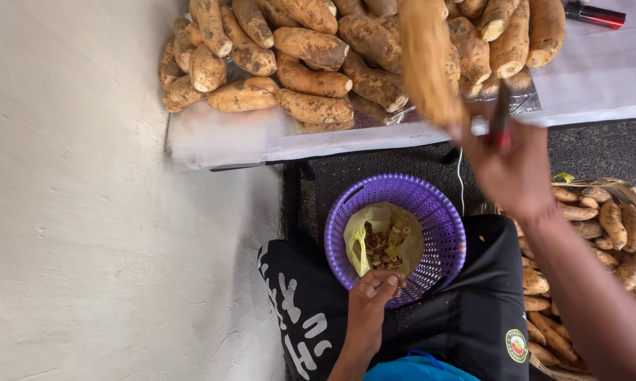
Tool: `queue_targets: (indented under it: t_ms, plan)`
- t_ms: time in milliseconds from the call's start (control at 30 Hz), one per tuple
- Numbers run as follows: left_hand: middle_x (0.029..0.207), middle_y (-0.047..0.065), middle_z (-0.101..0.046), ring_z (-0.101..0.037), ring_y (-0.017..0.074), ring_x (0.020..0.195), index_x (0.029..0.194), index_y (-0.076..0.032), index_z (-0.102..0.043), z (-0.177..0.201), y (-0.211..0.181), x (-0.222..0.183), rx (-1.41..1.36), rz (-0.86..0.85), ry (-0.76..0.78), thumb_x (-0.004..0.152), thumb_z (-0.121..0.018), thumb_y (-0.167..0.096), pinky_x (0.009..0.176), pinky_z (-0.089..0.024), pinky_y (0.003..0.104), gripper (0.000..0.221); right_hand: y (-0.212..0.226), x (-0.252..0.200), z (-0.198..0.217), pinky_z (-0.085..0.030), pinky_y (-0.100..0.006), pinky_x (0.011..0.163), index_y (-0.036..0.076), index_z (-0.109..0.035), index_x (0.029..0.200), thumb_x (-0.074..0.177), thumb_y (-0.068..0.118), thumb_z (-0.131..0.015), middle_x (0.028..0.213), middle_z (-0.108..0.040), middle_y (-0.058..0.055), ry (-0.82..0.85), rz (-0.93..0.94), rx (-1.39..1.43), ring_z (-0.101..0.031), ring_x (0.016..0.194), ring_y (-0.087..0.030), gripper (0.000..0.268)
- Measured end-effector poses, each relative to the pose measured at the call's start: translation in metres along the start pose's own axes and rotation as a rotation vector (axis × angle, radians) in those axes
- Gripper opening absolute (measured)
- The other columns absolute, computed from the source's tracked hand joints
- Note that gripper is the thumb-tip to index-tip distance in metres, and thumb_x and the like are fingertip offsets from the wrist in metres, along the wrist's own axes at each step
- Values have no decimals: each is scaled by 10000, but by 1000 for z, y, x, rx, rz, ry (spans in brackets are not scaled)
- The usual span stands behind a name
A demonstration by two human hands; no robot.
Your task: Peeling sweet potatoes with a small knife over a collection basket
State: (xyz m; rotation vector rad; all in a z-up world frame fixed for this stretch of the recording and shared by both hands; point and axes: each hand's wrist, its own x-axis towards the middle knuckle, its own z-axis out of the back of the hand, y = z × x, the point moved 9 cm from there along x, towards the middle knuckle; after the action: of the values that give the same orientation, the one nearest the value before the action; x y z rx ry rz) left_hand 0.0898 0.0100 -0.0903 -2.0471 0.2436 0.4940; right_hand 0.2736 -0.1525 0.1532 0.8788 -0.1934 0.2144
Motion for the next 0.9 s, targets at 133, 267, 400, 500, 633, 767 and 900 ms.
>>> queue_targets:
  t_ms: [133, 267, 400, 500, 633, 767, 900]
  plan:
    - [1013, 56, -781, -711, 159, 953, 989, -102, -751, -10, 6, -7, 33, 98, 30, 961, -703, -141, 848, -562, 295, 68, 29, 78, 5, -634, -449, 670, -225, -686, 1308, 1069, 18, -858, 1188, -750, -332, -277, 591, -203, -755, 926, -392, 382]
    - [1004, 47, -785, -715, 142, 900, 964, -103, -746, -14, 10, -9, 45, 90, 36, 956, -708, -135, 809, -568, 274, 51, -7, 133, -22, -556, -351, 615, 133, -845, 1270, 1108, 335, -865, 730, -710, 15, -300, 511, -657, -657, 625, -157, 260]
    - [992, 28, -773, -721, 135, 902, 968, -112, -732, -17, 13, -8, 104, 117, 61, 963, -682, -141, 811, -568, 263, 59, -11, 135, -25, -513, -460, 483, 142, -809, 1283, 975, 285, -884, 909, -704, -86, -326, 490, -721, -683, 705, -318, 347]
    - [996, 27, -772, -730, 137, 906, 968, -114, -730, -17, 16, -11, 140, 134, 70, 964, -671, -162, 806, -568, 259, 75, -17, 127, -18, -517, -516, 536, 77, -784, 1349, 991, 274, -879, 1035, -700, -140, -321, 458, -603, -693, 813, -388, 420]
    - [997, 58, -779, -740, 154, 925, 1002, -100, -734, -16, 18, -11, 124, 199, 32, 973, -674, -161, 828, -571, 268, 91, 0, 99, 7, -604, -371, 722, -108, -737, 1368, 1037, 43, -870, 1100, -668, -211, -279, 534, -328, -667, 746, -257, 387]
    - [979, 76, -773, -729, 167, 907, 1053, -86, -709, -11, 20, -8, 74, 184, 21, 971, -634, -86, 822, -555, 275, 111, -15, 53, 38, -684, -428, 812, -207, -691, 1289, 1059, -135, -755, 1198, -638, -341, -202, 442, -175, -654, 1082, -443, 250]
    - [656, 52, -591, -701, 181, 695, 1058, -59, -722, 2, 29, 3, 50, 93, 12, 960, -684, -94, 718, -534, 289, 111, -88, -9, 85, -499, -425, 877, -132, -778, 1228, 1198, -109, -796, 1153, -704, -248, -312, 346, -219, -646, 1029, -327, 41]
